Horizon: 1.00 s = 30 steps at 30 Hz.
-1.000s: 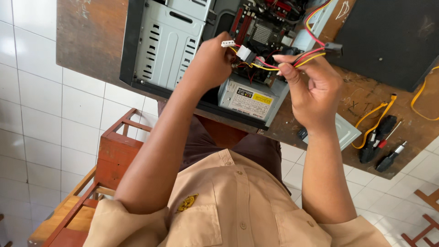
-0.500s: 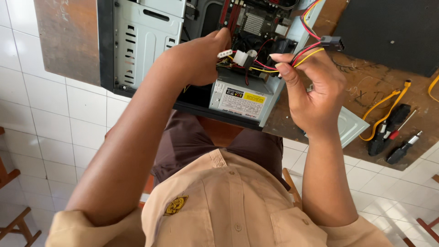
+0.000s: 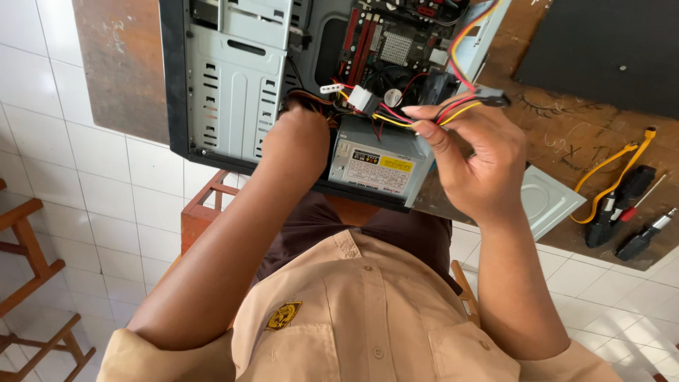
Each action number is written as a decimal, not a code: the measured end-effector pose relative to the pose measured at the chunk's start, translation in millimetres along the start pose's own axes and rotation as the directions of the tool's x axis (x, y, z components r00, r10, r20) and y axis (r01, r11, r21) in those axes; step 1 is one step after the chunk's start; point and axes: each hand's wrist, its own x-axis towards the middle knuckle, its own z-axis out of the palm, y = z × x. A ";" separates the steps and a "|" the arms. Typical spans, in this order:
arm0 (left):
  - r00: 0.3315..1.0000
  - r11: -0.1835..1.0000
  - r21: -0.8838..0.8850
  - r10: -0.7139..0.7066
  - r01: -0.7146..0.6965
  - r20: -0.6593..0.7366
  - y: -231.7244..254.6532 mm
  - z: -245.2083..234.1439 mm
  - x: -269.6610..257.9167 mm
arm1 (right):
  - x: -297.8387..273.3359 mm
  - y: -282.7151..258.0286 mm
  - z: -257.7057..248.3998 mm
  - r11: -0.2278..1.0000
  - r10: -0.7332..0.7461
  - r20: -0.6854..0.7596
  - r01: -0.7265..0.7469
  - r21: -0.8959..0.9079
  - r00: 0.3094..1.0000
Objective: The person works inside an open desktop computer case, handling and connecting various power and data cables to the motherboard and power supply. They repeatedly plug and unplug connectors, route wires, and adjust components within the case.
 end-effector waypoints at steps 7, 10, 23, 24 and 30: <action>0.773 0.926 -0.077 -0.260 0.369 0.579 7.2 28.3 67.6 | 4.4 0.0 -1.1 1.000 0.003 0.026 -0.003 0.022 1.000; 0.764 0.946 0.009 -0.267 0.323 0.587 -10.2 86.1 101.2 | 5.3 1.5 -4.1 1.000 -0.006 0.033 0.005 0.011 0.999; 1.000 0.951 -0.308 -0.005 0.000 -0.016 4.0 35.3 -2.6 | 26.8 -2.6 -2.6 0.994 -0.080 0.066 0.075 0.081 0.995; 1.000 0.927 -0.375 0.005 -0.012 -0.018 2.7 30.8 -9.9 | 28.8 -4.8 -2.8 0.995 -0.073 0.078 0.068 0.067 0.994; 0.899 0.802 -0.539 -0.007 -0.257 -0.438 25.4 19.0 -64.0 | 24.3 -6.7 -1.4 0.999 -0.032 0.082 0.034 -0.016 0.996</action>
